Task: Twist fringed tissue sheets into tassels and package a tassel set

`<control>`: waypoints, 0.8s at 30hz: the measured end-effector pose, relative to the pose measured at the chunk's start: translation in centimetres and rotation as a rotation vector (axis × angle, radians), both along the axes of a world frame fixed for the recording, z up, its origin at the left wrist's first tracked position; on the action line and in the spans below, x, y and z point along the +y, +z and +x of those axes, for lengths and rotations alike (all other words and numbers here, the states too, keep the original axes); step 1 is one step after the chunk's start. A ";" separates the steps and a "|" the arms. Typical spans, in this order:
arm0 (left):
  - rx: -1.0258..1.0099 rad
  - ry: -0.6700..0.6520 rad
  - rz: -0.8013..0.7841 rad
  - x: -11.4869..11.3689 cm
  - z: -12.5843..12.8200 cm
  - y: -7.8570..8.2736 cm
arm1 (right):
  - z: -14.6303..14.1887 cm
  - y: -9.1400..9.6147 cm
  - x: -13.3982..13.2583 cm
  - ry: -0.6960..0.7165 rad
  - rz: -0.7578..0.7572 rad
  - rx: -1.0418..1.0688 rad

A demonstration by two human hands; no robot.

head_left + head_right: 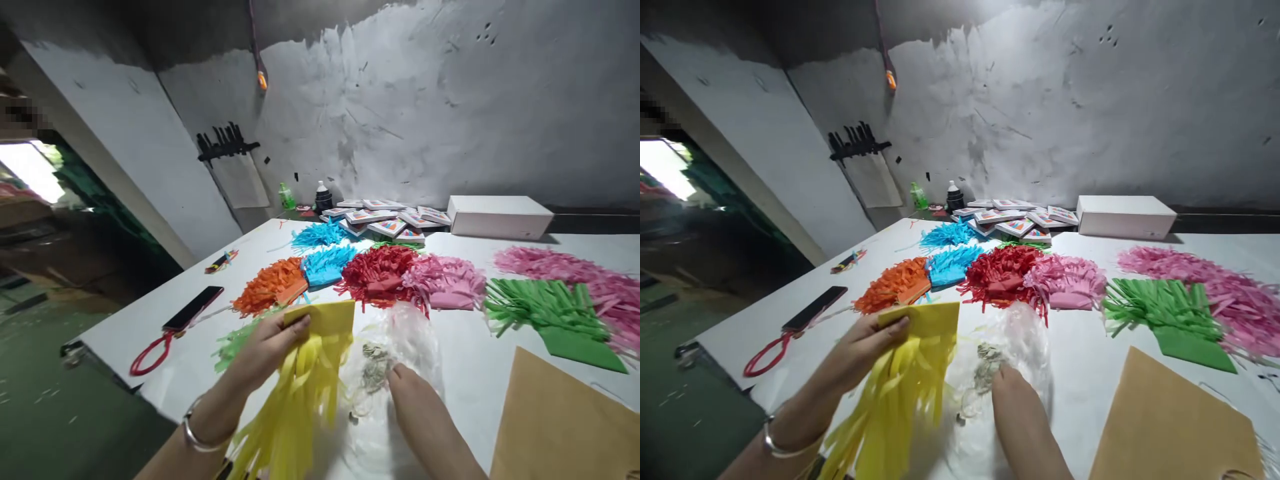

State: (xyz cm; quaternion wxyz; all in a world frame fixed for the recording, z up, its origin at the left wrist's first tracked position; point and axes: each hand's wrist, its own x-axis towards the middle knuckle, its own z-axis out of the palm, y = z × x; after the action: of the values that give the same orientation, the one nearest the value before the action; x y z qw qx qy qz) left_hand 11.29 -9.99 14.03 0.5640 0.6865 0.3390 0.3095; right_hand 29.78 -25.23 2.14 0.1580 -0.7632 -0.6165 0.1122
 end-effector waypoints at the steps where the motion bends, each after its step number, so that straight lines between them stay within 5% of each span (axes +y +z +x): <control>1: -0.026 0.011 -0.090 0.2 -0.5 -1.6 | -0.2 -0.4 0.6 -0.024 0.002 -0.021; 5: -0.174 0.039 -0.401 -0.6 -1.0 -6.3 | -0.3 -2.0 3.4 -0.114 -0.008 -0.083; 12: -0.242 0.097 -0.487 -2.6 -1.7 -9.7 | 1.8 -4.2 5.3 -0.172 0.081 -0.111; 15: -0.267 0.164 -0.514 -3.1 -2.3 -10.8 | 1.1 -2.7 3.8 -0.147 0.233 -0.094; 19: -0.321 0.165 -0.606 -4.6 -2.4 -11.0 | -3.9 0.8 1.7 -0.018 0.469 -0.068; 24: -0.604 -0.213 -0.869 -6.6 -2.3 -9.7 | -9.8 2.1 1.2 0.236 0.775 -0.211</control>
State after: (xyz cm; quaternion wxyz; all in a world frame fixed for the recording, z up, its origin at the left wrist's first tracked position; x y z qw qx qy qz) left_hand 8.94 -16.56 4.34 0.8967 0.3007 0.1872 0.2654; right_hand 19.96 -24.06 4.24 0.3555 -0.5788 -0.7090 -0.1896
